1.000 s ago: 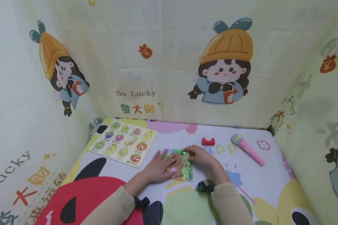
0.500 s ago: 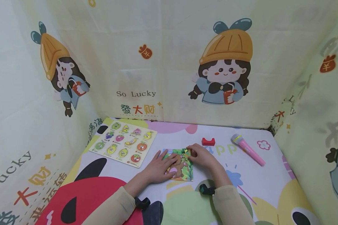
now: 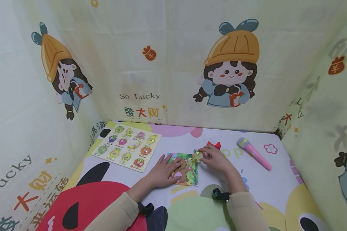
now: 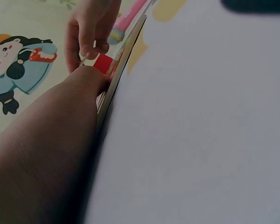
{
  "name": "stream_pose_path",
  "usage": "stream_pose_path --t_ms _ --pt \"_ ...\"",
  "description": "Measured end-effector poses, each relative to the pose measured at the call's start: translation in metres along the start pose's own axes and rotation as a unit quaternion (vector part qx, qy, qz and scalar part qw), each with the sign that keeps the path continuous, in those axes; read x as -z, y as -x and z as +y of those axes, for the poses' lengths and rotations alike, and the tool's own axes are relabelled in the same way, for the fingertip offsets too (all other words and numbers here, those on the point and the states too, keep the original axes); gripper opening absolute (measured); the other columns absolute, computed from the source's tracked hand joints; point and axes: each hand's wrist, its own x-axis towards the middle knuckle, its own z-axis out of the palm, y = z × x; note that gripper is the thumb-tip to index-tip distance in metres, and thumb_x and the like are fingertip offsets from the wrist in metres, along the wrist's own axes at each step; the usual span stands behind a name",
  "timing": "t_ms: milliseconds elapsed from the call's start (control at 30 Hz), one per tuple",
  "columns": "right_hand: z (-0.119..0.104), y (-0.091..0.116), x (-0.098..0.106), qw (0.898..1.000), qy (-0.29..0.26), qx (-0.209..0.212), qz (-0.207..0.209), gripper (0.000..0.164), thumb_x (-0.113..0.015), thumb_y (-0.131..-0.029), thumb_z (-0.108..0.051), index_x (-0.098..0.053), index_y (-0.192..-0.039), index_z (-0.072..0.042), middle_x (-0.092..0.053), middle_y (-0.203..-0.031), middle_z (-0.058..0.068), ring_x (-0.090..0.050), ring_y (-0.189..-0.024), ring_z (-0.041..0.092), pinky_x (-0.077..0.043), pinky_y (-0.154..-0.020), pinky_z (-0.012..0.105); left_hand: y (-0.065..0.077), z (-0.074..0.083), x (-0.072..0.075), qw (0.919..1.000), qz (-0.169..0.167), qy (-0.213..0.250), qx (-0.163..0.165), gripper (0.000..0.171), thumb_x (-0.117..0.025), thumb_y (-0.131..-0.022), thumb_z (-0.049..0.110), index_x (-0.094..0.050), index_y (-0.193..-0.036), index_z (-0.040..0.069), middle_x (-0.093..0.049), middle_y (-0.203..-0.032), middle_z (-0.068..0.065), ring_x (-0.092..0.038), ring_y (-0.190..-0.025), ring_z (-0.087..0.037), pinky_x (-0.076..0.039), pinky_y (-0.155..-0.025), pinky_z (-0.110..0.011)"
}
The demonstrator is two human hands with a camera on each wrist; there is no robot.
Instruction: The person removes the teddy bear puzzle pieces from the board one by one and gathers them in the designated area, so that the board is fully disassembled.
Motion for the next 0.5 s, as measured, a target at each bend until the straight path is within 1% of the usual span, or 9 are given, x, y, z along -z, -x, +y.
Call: stream_pose_path --t_ms 133,200,333,433,500 --pt "0.01 0.01 0.017 1.0 -0.008 -0.005 0.001 0.046 -0.076 -0.086 -0.028 -0.064 -0.131 -0.021 -0.056 -0.125 0.008 -0.051 -0.092 0.02 -0.047 -0.073 0.03 0.0 0.0 0.0 1.0 0.001 0.002 0.0 0.068 -0.021 -0.097 0.07 -0.019 -0.158 0.038 -0.016 -0.165 0.016 -0.008 -0.155 -0.031 -0.009 -0.123 -0.058" --pt "0.017 0.015 0.024 1.0 -0.012 -0.01 0.0 0.047 -0.076 -0.087 -0.028 -0.064 -0.132 -0.022 -0.056 -0.119 0.007 -0.051 -0.088 0.019 -0.046 -0.069 0.028 0.001 0.0 0.0 1.0 0.0 0.004 0.0 0.068 -0.021 -0.097 0.07 -0.019 -0.158 0.038 -0.016 -0.165 0.016 -0.007 -0.155 -0.03 -0.008 -0.123 -0.058" --pt "0.034 0.027 0.038 1.0 -0.003 -0.021 0.002 0.047 -0.075 -0.088 -0.03 -0.063 -0.133 -0.022 -0.055 -0.116 0.003 -0.049 -0.086 0.017 -0.045 -0.065 0.024 0.001 0.001 0.0 1.0 0.001 0.003 -0.001 0.068 -0.021 -0.097 0.069 -0.019 -0.158 0.038 -0.016 -0.165 0.016 -0.007 -0.155 -0.03 -0.009 -0.123 -0.058" --pt "0.047 0.037 0.048 1.0 0.011 -0.029 0.004 0.046 -0.074 -0.089 -0.032 -0.063 -0.133 -0.021 -0.056 -0.12 0.004 -0.049 -0.088 0.017 -0.044 -0.065 0.024 0.001 0.001 0.0 1.0 0.003 0.004 0.0 0.068 -0.021 -0.097 0.069 -0.018 -0.158 0.038 -0.016 -0.165 0.016 -0.008 -0.155 -0.03 -0.009 -0.123 -0.058" --pt "0.054 0.043 0.055 0.999 0.016 -0.043 0.003 0.047 -0.073 -0.089 -0.035 -0.063 -0.133 -0.021 -0.057 -0.122 0.005 -0.049 -0.089 0.017 -0.044 -0.064 0.024 0.001 0.001 0.0 1.0 0.003 0.004 0.001 0.068 -0.022 -0.098 0.069 -0.019 -0.158 0.038 -0.016 -0.165 0.016 -0.008 -0.155 -0.03 -0.009 -0.123 -0.058"
